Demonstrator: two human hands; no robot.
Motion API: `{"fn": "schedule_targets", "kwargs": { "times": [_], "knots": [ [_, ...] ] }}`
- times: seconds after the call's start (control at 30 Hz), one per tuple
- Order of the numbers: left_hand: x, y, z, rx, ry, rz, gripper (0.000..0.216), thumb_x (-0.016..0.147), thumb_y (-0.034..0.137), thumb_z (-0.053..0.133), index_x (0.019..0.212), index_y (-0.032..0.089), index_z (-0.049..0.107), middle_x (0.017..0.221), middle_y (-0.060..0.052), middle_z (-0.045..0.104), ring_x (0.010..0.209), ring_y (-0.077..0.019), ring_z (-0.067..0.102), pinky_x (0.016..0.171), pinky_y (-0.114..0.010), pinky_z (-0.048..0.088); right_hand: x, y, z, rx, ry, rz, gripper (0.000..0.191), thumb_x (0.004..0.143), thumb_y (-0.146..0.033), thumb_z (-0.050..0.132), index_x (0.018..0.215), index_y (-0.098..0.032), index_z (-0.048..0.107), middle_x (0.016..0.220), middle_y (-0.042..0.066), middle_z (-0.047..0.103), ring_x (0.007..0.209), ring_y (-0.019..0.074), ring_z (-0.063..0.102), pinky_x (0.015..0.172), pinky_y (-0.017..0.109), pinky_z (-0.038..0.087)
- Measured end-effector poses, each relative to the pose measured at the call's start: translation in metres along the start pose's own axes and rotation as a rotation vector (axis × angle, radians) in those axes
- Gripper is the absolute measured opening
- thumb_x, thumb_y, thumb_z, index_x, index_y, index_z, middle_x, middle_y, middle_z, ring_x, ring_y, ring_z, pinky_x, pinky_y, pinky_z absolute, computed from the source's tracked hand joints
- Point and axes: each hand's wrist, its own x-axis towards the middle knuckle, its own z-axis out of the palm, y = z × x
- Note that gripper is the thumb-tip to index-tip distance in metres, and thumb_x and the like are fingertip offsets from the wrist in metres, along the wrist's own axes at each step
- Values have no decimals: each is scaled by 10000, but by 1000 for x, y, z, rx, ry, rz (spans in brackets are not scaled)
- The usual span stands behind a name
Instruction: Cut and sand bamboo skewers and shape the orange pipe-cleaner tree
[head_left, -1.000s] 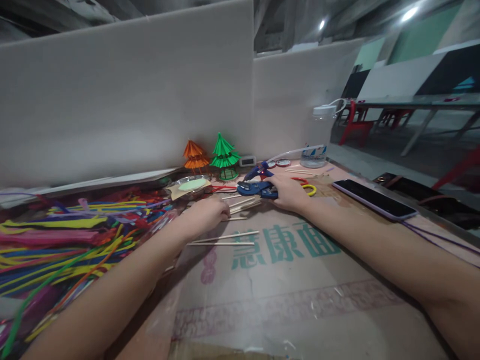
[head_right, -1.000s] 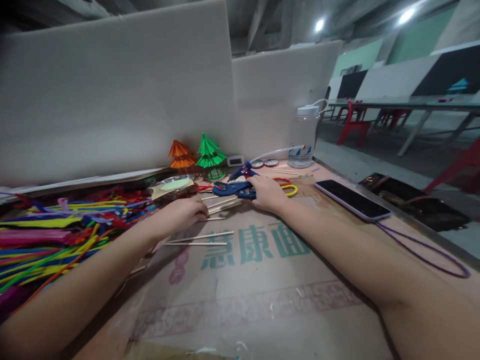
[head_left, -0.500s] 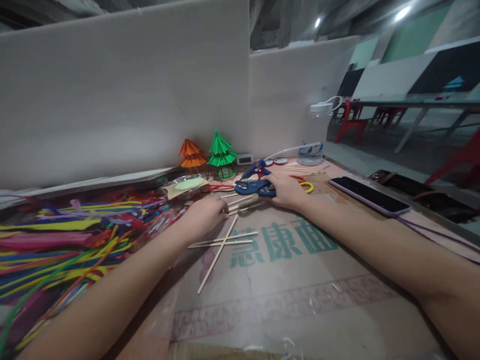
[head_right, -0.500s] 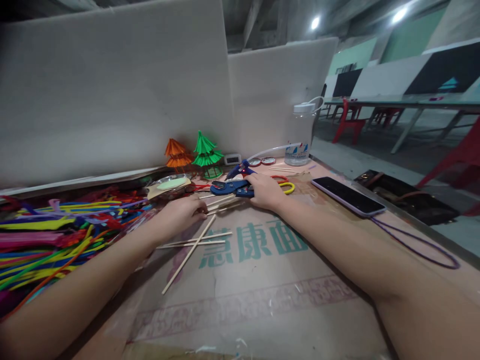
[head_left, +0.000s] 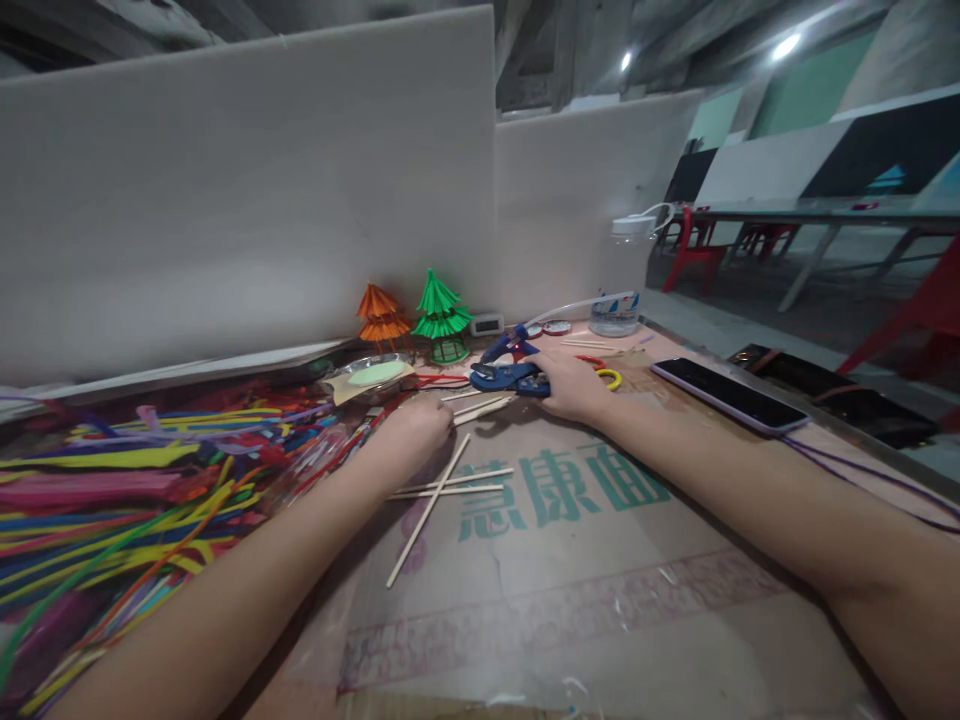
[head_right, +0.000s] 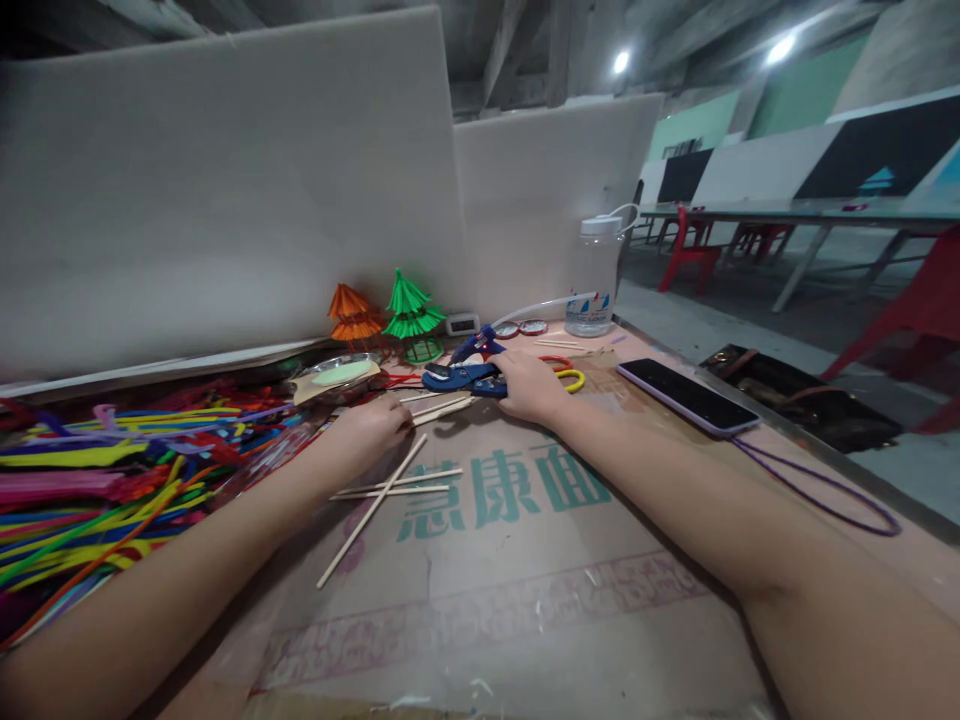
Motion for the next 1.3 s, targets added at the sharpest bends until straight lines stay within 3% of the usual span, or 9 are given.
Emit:
{"fn": "schedule_targets", "kwargs": {
  "times": [0.23, 0.37, 0.43, 0.53, 0.6, 0.67, 0.83, 1.03, 1.3],
  "knots": [
    [-1, 1, -6, -50, 41, -96, 189, 890, 158, 519, 921, 105, 698, 930, -173, 718, 898, -281, 687, 830, -360, 507, 0, 2, 0, 50, 42, 46, 475, 749, -275, 706, 1201, -157, 621, 1231, 161, 688, 1129, 336, 637, 946, 429, 500],
    [-2, -10, -28, -117, 130, -217, 213, 935, 230, 464, 983, 148, 654, 870, -96, 727, 784, -222, 686, 718, -297, 487, 10, 6, -15, 94, 145, 107, 419, 818, -313, 653, 1204, -156, 609, 1196, 155, 698, 1070, 320, 660, 893, 408, 514],
    [-5, -14, -44, -197, 220, -246, 251, 970, 257, 399, 1042, 168, 622, 880, -59, 719, 785, -197, 673, 692, -273, 475, 17, 7, -29, 108, 206, 132, 376, 851, -348, 621, 1173, -155, 611, 1133, 152, 710, 999, 319, 678, 835, 406, 526],
    [-14, -12, -68, -520, 465, -260, 323, 1011, 313, 334, 1112, 177, 609, 849, -20, 685, 766, -175, 639, 686, -259, 470, 25, 4, -54, 134, 308, 133, 374, 881, -371, 588, 1180, -148, 583, 1092, 153, 703, 955, 314, 680, 800, 406, 530],
    [-22, -6, -81, -725, 594, -242, 366, 1020, 392, 348, 1113, 178, 630, 805, -8, 657, 727, -168, 610, 671, -257, 462, 27, -3, -71, 169, 378, 81, 371, 870, -346, 606, 1190, -165, 563, 1091, 140, 691, 946, 301, 677, 799, 399, 532],
    [-30, 1, -90, -794, 640, -207, 363, 1012, 424, 391, 1083, 184, 653, 814, -12, 659, 733, -166, 600, 684, -258, 456, 26, -12, -87, 179, 443, -25, 393, 835, -294, 641, 1200, -189, 542, 1112, 129, 673, 971, 296, 668, 823, 398, 533],
    [-42, 16, -97, -831, 641, -115, 321, 1004, 430, 446, 1040, 200, 667, 785, -8, 652, 688, -155, 560, 649, -255, 423, 19, -35, -112, 101, 493, -242, 479, 747, -195, 672, 1197, -217, 507, 1125, 131, 638, 1038, 314, 621, 898, 432, 514],
    [-42, 21, -92, -817, 595, -39, 298, 1009, 383, 447, 1047, 205, 683, 910, -48, 704, 788, -171, 609, 715, -265, 458, 17, -46, -114, 105, 484, -301, 583, 659, -125, 624, 1214, -232, 477, 1137, 129, 627, 1055, 318, 609, 909, 434, 501],
    [-44, 20, -86, -727, 522, 49, 363, 1038, 358, 365, 1117, 196, 680, 704, -7, 578, 646, -144, 519, 622, -237, 410, 13, -47, -119, -95, 582, -346, 417, 656, -172, 574, 1055, -241, 477, 899, 76, 620, 807, 273, 576, 724, 382, 453]
  ]
}}
